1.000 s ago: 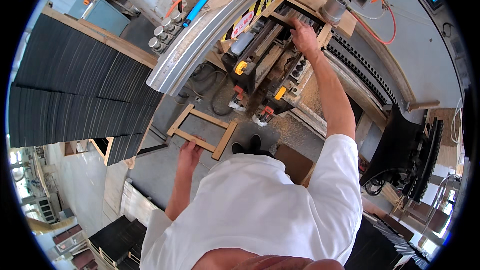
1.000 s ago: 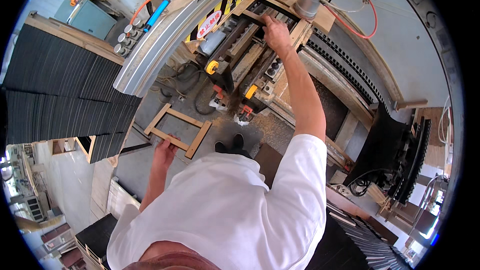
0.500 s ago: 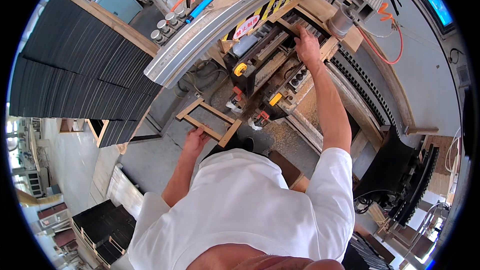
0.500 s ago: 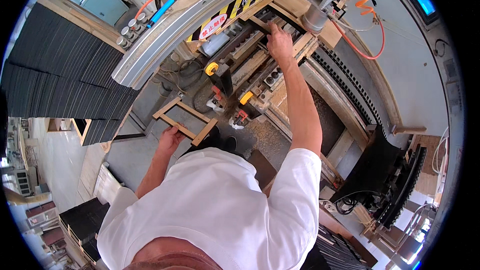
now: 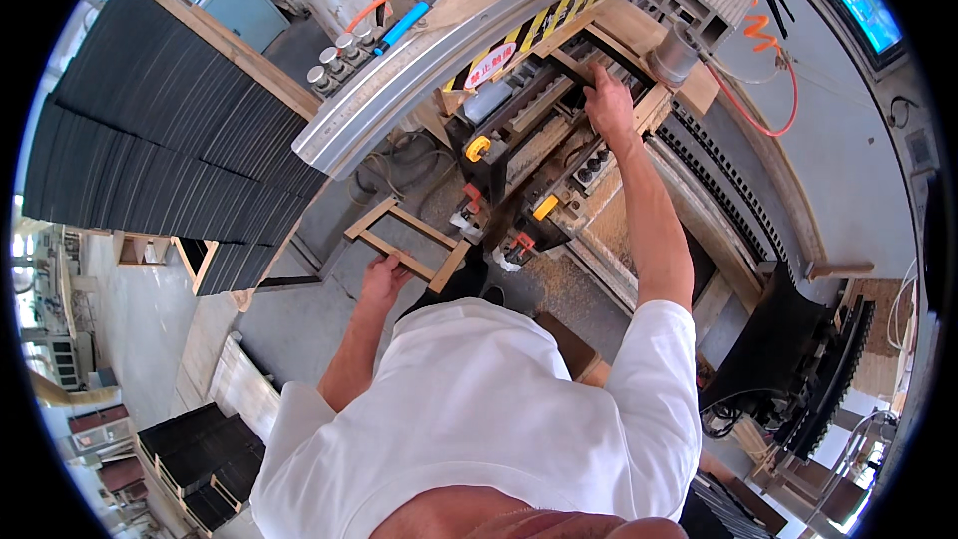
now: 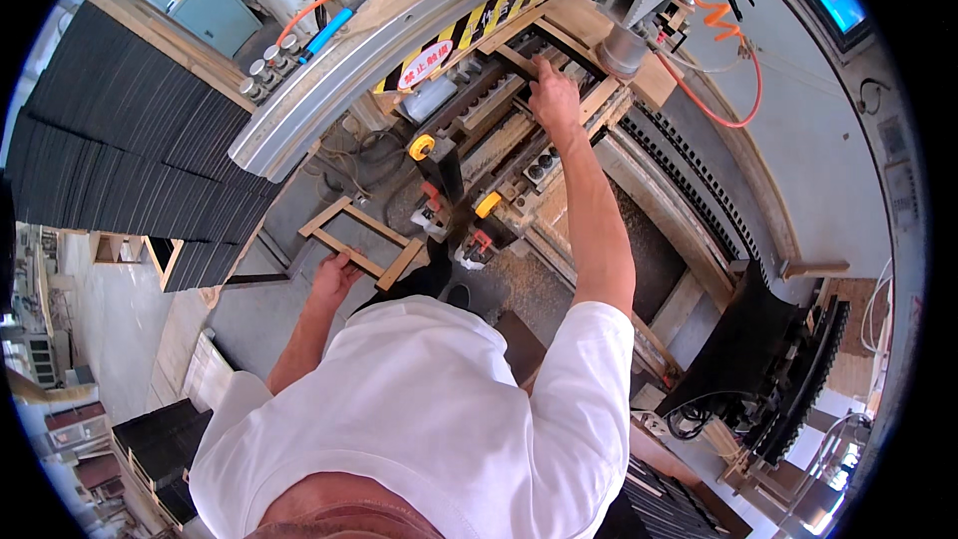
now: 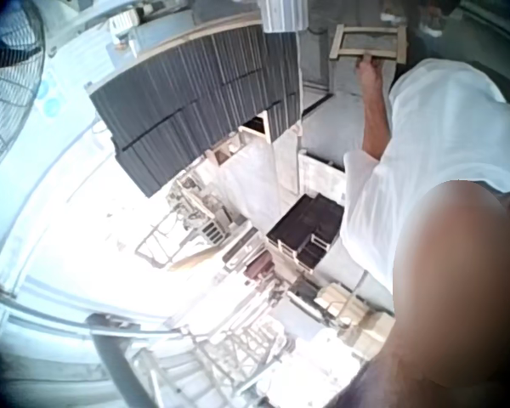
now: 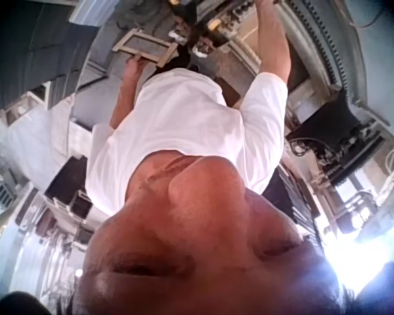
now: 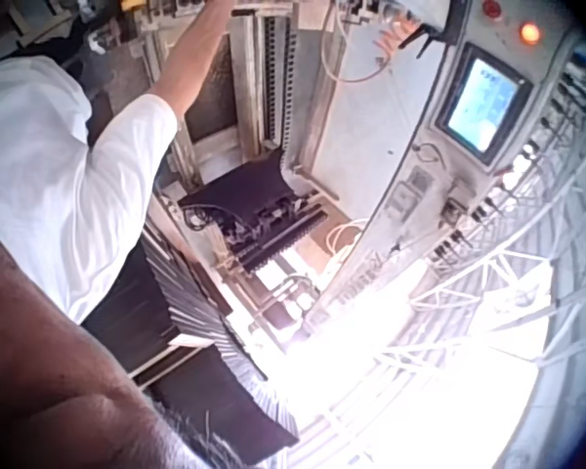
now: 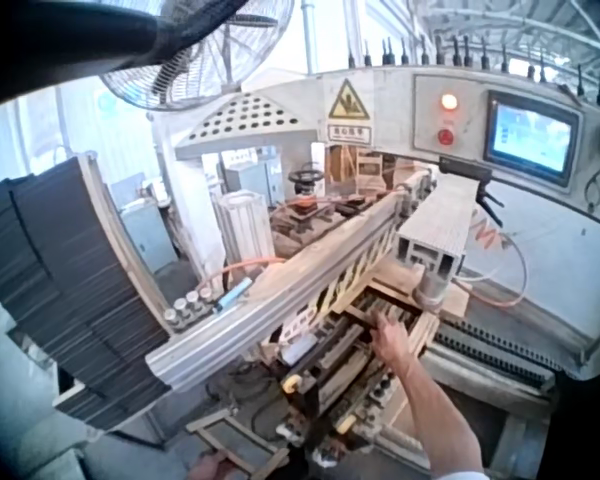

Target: The person repeatedly places small wooden frames into a machine, activates it, removes the frames, and stacks them on a nearby table. The person handles each frame individually and repeats the cycle multiple times.

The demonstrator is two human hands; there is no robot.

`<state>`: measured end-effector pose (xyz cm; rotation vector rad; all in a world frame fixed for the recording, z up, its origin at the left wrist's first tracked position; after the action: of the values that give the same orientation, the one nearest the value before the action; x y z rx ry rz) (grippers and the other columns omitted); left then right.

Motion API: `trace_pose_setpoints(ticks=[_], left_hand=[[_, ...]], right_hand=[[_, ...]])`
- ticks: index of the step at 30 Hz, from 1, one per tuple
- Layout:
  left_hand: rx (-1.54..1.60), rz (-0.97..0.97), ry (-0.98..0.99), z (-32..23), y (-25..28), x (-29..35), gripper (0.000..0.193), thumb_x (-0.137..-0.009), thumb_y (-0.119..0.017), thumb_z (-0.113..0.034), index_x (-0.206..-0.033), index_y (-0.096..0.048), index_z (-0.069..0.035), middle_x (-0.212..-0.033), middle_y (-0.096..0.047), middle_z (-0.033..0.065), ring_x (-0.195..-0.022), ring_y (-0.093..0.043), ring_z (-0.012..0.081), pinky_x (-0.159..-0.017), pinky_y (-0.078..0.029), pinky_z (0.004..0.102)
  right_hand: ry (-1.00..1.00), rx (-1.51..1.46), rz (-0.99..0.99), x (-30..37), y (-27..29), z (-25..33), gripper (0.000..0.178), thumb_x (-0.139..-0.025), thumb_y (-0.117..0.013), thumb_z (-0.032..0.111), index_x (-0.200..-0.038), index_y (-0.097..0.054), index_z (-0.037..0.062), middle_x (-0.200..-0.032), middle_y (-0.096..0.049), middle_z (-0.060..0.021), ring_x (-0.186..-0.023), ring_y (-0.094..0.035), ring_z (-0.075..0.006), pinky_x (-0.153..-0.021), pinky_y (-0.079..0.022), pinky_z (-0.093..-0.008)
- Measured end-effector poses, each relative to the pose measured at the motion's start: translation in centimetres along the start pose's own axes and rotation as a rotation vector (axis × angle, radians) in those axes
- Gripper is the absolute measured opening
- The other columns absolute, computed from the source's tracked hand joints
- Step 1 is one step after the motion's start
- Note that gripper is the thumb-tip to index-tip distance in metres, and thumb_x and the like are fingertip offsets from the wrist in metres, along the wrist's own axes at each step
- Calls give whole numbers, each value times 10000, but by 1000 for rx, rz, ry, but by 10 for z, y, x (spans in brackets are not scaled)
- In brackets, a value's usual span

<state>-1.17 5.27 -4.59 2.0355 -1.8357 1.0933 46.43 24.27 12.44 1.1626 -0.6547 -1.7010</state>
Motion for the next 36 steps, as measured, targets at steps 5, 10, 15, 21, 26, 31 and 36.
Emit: trace_pose_setpoints(ticks=[5,10,15,21,26,31,36], left_hand=[[-71,-72,-63,-8,11,7,287,-936,-536,-167,-1164,-504,4,-1138,-621,110,-1023,-622,250,-889,-518,428],[-80,-93,-176,-23,38,31,301,-940,-530,-163,-1190,-490,1,-1157,-618,115,-1020,-630,240,-877,-525,407],[-85,-158,-288,-56,78,84,297,-934,-563,-186,-1174,-549,-10,-1100,-628,73,-1019,-631,208,-836,-517,350],[-66,-303,-431,-118,170,167,287,-947,-564,-200,-1161,-563,-10,-1054,-637,57,-973,-627,170,-824,-516,314],[108,-526,-607,-157,300,218,297,-945,-569,-165,-1187,-570,6,-1034,-653,63,-933,-644,167,-797,-546,308],[187,-602,-701,-223,408,206,287,-973,-528,-180,-1175,-560,21,-1008,-650,66,-912,-631,141,-822,-516,287],[146,-496,-657,-297,491,136,352,-967,-541,-182,-1232,-528,50,-1057,-639,66,-916,-630,132,-803,-523,274]], right_hand=[[-10,-10,-2,2,-1,-4,482,-801,-621,87,-1267,-498,81,-1147,-621,-181,-1038,-584,-369,-883,-446,-464],[-18,7,-15,0,-3,-7,461,-803,-623,104,-1252,-517,99,-1099,-644,-177,-1017,-592,-371,-876,-450,-467],[-16,6,-18,-4,-10,-4,495,-809,-638,161,-1285,-514,104,-1060,-642,-232,-979,-605,-409,-835,-485,-475],[-42,-19,63,-1,-13,-29,549,-850,-605,140,-1361,-435,31,-1205,-600,-218,-1114,-579,-370,-896,-475,-440],[-122,425,11,-3,-6,1,513,-840,-653,330,-1276,-545,83,-1194,-626,-165,-1060,-605,-364,-841,-484,-458],[-181,64,-351,18,27,74,386,-902,-625,275,-1171,-608,-1,-1122,-651,-184,-992,-637,-321,-845,-499,-414],[-22,-290,-415,68,25,208,303,-911,-642,158,-1140,-612,-39,-1077,-663,-133,-948,-627,-193,-842,-509,-304]])
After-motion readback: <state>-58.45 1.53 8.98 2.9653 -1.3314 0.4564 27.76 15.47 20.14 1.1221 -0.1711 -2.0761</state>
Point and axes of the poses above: each hand's wrist, its own x-axis away from the middle knuckle, its own y-axis out of the back of the hand, z = x × y, the point moved 4 cm from there along -x, towards the middle knuckle
